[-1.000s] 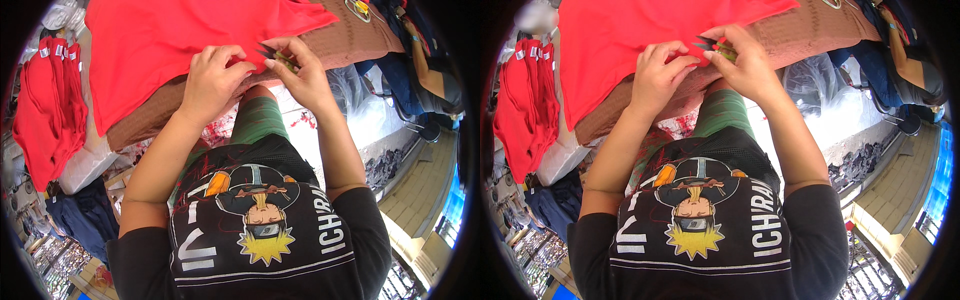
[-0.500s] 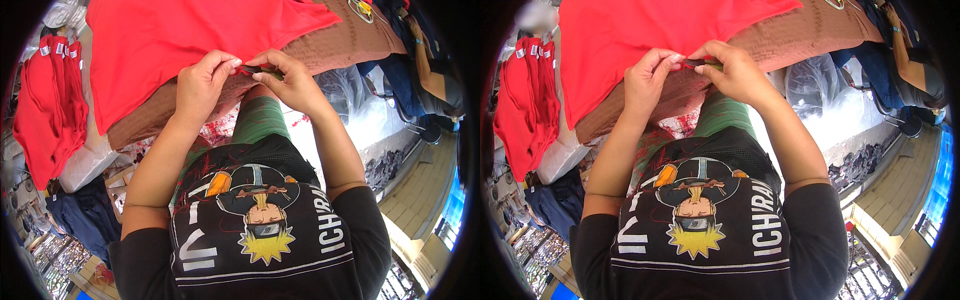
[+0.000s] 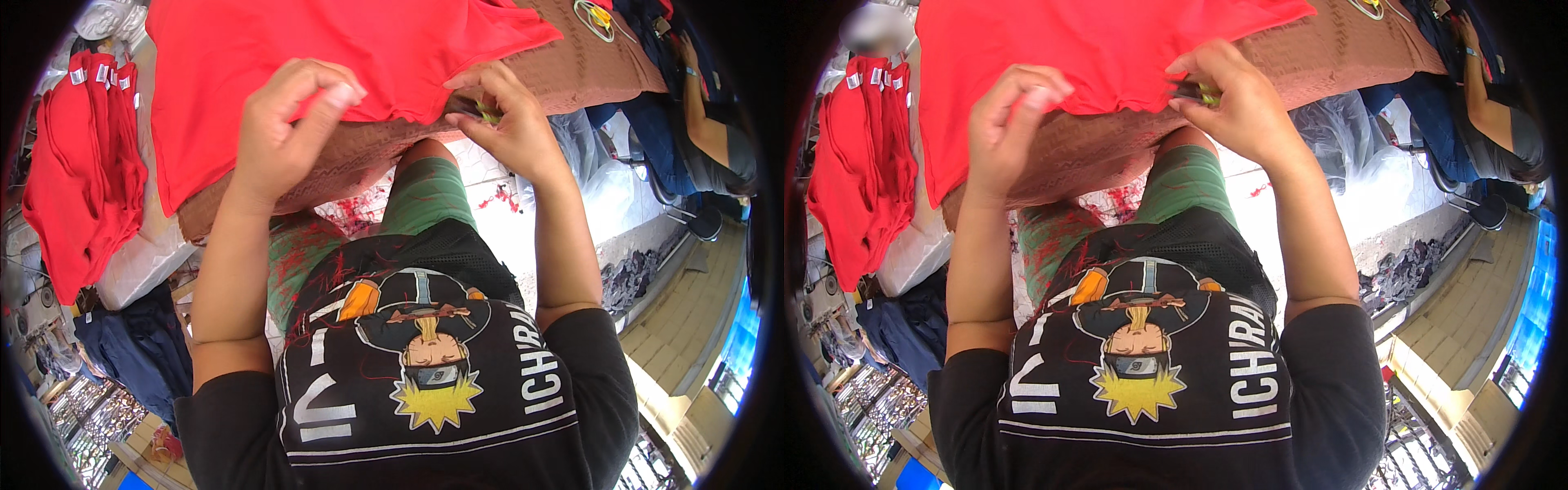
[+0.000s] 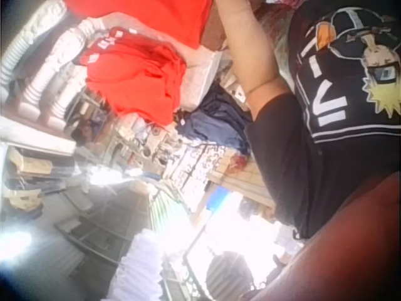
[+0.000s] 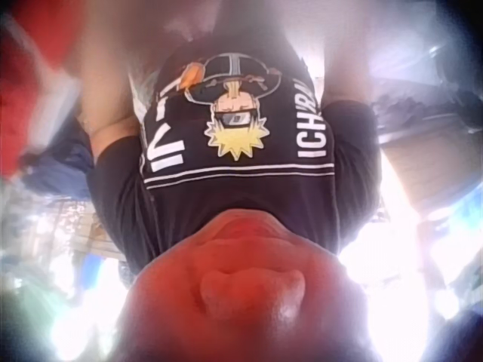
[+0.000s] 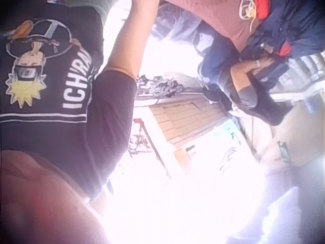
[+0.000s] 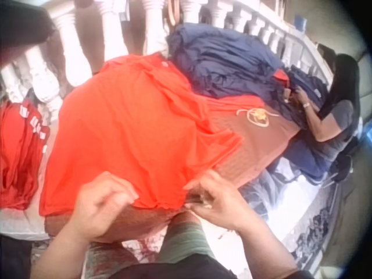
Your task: The person trims excess threads from the seams and labels of several red shirts using thread snips and stacks the completed shirts one by one.
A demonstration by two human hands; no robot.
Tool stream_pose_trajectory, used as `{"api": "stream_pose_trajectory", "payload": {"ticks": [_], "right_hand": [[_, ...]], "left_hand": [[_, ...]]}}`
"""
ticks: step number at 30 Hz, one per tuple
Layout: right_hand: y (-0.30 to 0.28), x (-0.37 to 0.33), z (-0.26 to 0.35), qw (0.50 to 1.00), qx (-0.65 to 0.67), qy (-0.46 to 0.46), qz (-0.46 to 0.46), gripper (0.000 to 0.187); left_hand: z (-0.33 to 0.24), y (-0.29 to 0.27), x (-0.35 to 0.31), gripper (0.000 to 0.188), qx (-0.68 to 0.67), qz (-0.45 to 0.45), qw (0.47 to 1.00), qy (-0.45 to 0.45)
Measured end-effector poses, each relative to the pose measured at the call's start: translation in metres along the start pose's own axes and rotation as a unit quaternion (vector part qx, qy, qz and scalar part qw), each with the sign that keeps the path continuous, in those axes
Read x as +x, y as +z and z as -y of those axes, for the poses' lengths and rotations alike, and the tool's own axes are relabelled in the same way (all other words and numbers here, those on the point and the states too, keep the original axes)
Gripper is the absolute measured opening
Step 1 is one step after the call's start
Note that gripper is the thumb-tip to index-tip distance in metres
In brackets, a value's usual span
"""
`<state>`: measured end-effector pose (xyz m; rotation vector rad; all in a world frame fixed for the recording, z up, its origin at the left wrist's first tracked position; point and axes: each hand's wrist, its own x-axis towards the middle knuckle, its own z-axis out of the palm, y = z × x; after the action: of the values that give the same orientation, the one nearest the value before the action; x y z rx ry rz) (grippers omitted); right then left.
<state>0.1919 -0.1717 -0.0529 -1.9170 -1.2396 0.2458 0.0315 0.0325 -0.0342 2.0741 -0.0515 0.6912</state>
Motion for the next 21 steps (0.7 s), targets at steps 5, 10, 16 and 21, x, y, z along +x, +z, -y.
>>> {"api": "stream_pose_trajectory", "payload": {"ticks": [5,10,16,21], "right_hand": [[0.028,-0.004,-0.020,0.996,-0.077,-0.035,-0.021,0.032],[0.032,0.011,-0.022,0.990,0.116,0.077,-0.014,0.015],[0.015,0.017,0.000,0.944,0.284,0.164,-0.024,0.017],[0.021,0.021,0.000,0.917,0.333,0.215,-0.053,0.023]], "left_hand": [[0.023,0.039,-0.006,0.022,0.259,0.064,0.961,0.072],[0.036,0.050,-0.002,0.022,0.143,0.081,0.986,-0.036],[0.013,0.050,0.004,0.012,-0.108,-0.135,0.976,-0.130],[-0.005,0.055,0.001,0.025,0.131,-0.144,0.981,-0.022]]}}
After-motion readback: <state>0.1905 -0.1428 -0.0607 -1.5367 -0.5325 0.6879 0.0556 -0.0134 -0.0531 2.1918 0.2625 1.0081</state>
